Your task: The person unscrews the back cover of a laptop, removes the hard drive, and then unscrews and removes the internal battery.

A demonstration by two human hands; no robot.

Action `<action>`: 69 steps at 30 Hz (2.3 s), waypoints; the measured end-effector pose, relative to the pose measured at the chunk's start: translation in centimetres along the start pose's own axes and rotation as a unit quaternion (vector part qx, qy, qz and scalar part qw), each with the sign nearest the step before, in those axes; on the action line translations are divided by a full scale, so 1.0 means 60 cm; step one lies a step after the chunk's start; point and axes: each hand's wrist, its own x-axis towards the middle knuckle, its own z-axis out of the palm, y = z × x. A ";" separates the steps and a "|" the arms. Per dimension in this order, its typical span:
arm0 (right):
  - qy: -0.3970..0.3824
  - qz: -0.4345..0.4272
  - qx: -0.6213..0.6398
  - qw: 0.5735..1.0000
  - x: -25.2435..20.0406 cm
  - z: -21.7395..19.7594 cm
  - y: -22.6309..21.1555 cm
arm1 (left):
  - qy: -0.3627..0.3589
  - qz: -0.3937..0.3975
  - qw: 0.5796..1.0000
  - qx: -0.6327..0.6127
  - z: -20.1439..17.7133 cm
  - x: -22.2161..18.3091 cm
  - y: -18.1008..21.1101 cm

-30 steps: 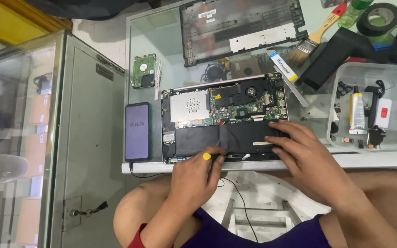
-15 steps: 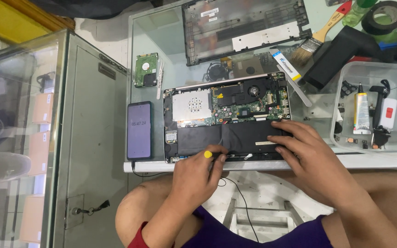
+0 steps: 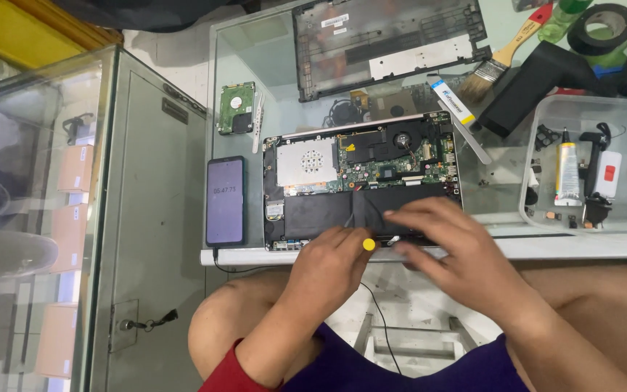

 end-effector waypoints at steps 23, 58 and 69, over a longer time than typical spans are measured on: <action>-0.150 -0.011 0.144 0.978 0.052 0.045 0.015 | -0.030 0.119 0.981 0.153 -0.139 0.034 0.055; -0.146 -0.057 0.166 0.973 0.050 0.051 0.052 | 0.047 0.079 0.972 0.215 -0.092 0.043 0.046; -0.172 -0.062 0.126 0.975 0.039 0.058 0.081 | 0.004 0.036 0.982 0.187 -0.103 0.041 0.034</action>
